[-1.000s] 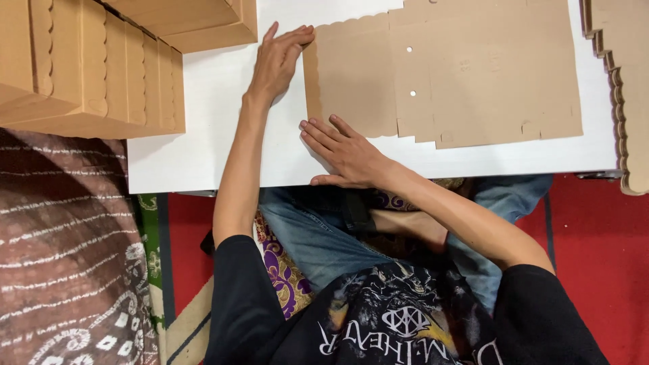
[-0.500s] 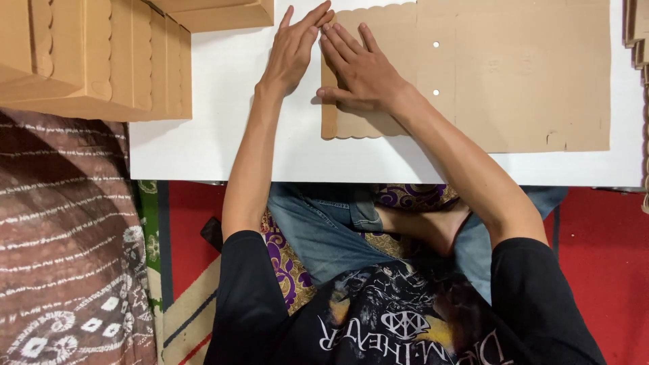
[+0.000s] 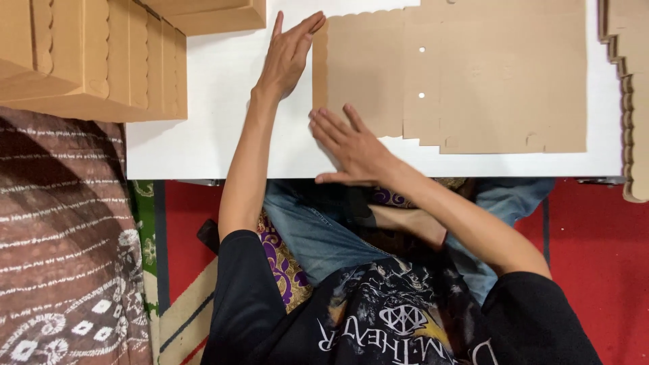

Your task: Folding pre-cut cardboard sheets into boxes and stacking them.

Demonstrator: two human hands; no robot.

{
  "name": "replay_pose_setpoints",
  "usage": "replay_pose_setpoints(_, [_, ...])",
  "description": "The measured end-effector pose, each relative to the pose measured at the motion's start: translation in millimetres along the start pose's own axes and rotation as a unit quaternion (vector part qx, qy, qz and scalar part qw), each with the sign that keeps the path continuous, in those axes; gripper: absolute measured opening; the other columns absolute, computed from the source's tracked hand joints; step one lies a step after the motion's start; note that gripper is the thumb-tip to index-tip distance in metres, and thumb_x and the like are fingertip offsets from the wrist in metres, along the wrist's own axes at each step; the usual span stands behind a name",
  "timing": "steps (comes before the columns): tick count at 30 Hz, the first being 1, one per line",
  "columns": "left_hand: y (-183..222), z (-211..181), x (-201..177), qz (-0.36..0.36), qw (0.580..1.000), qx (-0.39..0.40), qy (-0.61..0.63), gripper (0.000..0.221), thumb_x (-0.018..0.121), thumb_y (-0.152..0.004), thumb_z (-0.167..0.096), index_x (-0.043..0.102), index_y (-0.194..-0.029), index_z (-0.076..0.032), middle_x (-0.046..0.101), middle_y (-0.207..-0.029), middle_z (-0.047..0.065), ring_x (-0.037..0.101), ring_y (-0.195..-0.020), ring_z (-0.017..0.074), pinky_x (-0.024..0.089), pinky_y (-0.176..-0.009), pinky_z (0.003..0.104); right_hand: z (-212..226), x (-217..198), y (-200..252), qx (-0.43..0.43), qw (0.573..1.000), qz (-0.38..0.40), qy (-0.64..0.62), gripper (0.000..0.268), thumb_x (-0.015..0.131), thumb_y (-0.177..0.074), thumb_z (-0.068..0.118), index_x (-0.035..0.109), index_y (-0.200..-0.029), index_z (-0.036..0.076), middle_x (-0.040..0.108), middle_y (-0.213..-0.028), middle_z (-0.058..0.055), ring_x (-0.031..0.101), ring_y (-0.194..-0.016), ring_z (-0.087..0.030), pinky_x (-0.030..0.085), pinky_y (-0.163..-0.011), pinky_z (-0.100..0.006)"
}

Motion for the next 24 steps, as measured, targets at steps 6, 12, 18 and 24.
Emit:
replay_pose_setpoints(6, [10.2,4.2,14.7,0.019,0.994,0.047,-0.102,0.058,0.037,-0.095,0.012,0.046,-0.151,-0.002,0.056,-0.152,0.017,0.044,-0.149,0.0290,0.003,-0.125,0.055,9.1,-6.1,13.7,0.002,0.999,-0.050,0.001,0.093,0.026,-0.103,0.073,0.032,-0.161,0.001,0.030,-0.168,-0.017,0.025,-0.157,-0.028,0.016,-0.126,-0.055])
replay_pose_setpoints(12, [65.2,-12.0,33.9,0.027,0.978,0.050,-0.202,0.063,0.046,-0.089,0.014,0.049,-0.151,0.004,0.048,-0.158,0.021,0.043,-0.150,0.0302,0.007,-0.126,0.056,8.7,1.6,13.8,0.003,0.999,-0.046,-0.026,0.089,0.027,-0.105,0.069,0.028,-0.162,0.001,0.027,-0.169,-0.017,0.021,-0.158,-0.027,0.012,-0.127,-0.054])
replay_pose_setpoints(18, [120.8,-61.4,46.1,0.050,0.977,-0.018,-0.207,0.049,0.045,-0.101,-0.012,0.056,-0.147,0.002,0.053,-0.153,0.023,0.046,-0.146,0.0290,0.007,-0.125,0.057,7.0,6.9,12.3,0.049,0.998,-0.011,-0.023,0.090,0.024,-0.102,0.078,0.042,-0.157,0.010,0.042,-0.163,-0.011,0.028,-0.157,-0.024,0.006,-0.129,-0.053])
replay_pose_setpoints(24, [103.9,-63.1,51.8,0.032,0.972,-0.067,-0.225,0.049,0.043,-0.105,-0.015,0.053,-0.149,0.005,0.049,-0.156,0.025,0.041,-0.150,0.0291,0.001,-0.125,0.056,9.6,8.4,15.0,0.044,0.999,-0.004,-0.008,0.093,0.023,-0.101,0.079,0.036,-0.161,0.009,0.035,-0.167,-0.011,0.023,-0.158,-0.024,0.005,-0.130,-0.052])
Point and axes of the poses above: each hand's wrist, its own y-axis away from the middle knuckle, its own x-axis out of the palm, z = x × y, the point moved 4 cm from there along -y, towards the middle knuckle
